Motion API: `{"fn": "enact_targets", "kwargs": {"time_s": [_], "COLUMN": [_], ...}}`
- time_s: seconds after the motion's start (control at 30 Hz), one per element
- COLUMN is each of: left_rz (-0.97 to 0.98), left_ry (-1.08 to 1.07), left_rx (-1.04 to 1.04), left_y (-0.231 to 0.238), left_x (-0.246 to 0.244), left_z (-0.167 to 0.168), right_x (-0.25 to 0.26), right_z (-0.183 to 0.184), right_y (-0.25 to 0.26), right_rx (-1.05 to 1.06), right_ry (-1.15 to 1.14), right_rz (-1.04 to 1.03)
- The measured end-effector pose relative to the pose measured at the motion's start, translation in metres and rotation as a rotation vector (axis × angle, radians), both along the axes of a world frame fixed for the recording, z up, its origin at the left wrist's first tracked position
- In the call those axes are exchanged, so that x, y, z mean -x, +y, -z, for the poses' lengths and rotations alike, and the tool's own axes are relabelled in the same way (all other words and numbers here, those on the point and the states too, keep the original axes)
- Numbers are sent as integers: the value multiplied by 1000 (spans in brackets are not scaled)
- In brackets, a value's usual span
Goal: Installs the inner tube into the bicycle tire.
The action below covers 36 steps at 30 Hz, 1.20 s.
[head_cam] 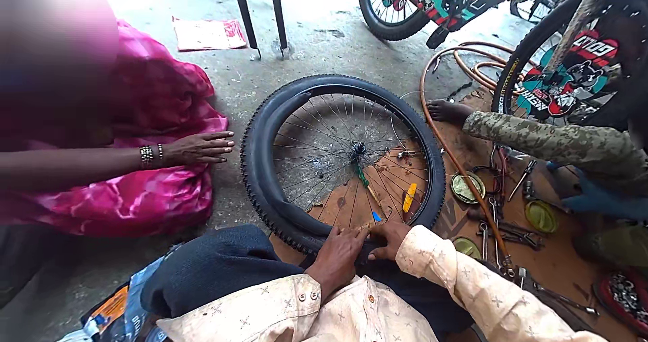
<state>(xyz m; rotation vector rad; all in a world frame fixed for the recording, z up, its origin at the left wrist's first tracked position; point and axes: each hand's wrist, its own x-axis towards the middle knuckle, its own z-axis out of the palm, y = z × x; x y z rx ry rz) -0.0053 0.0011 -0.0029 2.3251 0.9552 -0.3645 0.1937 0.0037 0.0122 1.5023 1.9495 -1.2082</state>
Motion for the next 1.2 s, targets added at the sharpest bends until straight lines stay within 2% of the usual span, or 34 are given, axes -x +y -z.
{"fn": "enact_targets", "kwargs": {"time_s": [0.13,0.2,0.33,0.43,0.47,0.53,0.6,0.67,0.73,0.87,0.97,1.07,1.2], "left_rz": [-148,-277,-560,-634,-641,-658,-658,-627,-580,-478,-350,-182,-227], "left_ry": [-70,-150,-213,-197,-196,-175,-140,-128,-82,119,78,13,75], "left_rx": [-80,-222,-463,-491,-488,-463,-412,-333,-296,-299,-337,-266,-289], "left_y": [-5,-8,-4,-15,-18,-18,-13,-10,-10,-6,-5,-12,-14], "left_x": [9,23,72,83,82,80,72,58,45,35,36,33,33], "left_z": [-6,-16,-24,-20,-19,-17,-16,-14,-9,-4,-1,4,4], "right_x": [5,-1,-23,-42,-47,-43,-28,-23,-29,-31,-24,-14,-3], "right_z": [7,1,-19,-27,-27,-32,-27,2,24,30,38,35,30], "right_y": [-16,-16,-6,5,6,2,-8,-18,-20,-19,-15,-8,-4], "right_rx": [-130,-187,-155,-114,-128,-177,-281,-470,-617,-736,-726,-638,-566], "right_ry": [90,104,-21,-235,-240,-61,174,303,315,231,90,-59,-111], "right_rz": [10,-3,-59,-93,-80,0,112,175,235,347,333,311,323]}}
